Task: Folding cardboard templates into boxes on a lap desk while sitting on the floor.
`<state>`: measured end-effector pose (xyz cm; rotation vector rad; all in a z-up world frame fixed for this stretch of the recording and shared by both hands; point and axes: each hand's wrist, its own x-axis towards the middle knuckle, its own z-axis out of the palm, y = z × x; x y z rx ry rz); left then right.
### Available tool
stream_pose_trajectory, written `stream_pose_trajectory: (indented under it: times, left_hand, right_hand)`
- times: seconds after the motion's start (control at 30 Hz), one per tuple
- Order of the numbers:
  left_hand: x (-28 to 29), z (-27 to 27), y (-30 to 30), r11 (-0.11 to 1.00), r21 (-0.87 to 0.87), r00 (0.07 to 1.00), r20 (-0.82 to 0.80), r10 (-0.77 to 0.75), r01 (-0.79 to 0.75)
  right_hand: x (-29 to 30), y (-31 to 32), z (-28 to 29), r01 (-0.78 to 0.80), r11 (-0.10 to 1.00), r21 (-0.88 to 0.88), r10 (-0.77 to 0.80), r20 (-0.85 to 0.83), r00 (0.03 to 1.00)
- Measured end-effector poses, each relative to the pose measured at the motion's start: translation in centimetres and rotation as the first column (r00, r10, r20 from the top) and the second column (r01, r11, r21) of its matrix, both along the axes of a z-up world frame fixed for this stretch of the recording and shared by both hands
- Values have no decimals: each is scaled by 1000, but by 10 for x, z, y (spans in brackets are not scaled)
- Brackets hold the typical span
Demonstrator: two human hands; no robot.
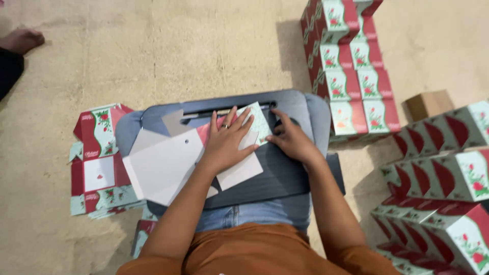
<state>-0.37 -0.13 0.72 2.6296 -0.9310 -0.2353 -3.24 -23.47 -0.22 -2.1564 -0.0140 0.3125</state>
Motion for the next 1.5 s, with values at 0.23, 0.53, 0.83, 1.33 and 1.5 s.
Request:
stream_pose_trajectory:
  times: [0.23,0.53,0.83,1.33,1.5]
  left_hand:
    - [-5,-3,-10,1000,16,993,112,22,-24]
    - [9,-13,-22,998,50,996,86,22,-26]
    - [20,-18,-20,999,54,999,37,0,-2]
    - [66,-65,-39,957,-279,987,111,118,-83]
    - [80,-41,-16,970,-243,997,-74,-37,18]
  right_hand:
    - [0,-4,8,-17,999,-34,16,-28,999]
    - [-4,-3,12,32,999,-40,-32,-1,1000]
    - [-5,17,30,33,954,-299,-32,8,999]
    - [2,8,-21,247,938,-243,-160,328,931]
    - [-10,8,-27,307,876,-371,-10,624,782]
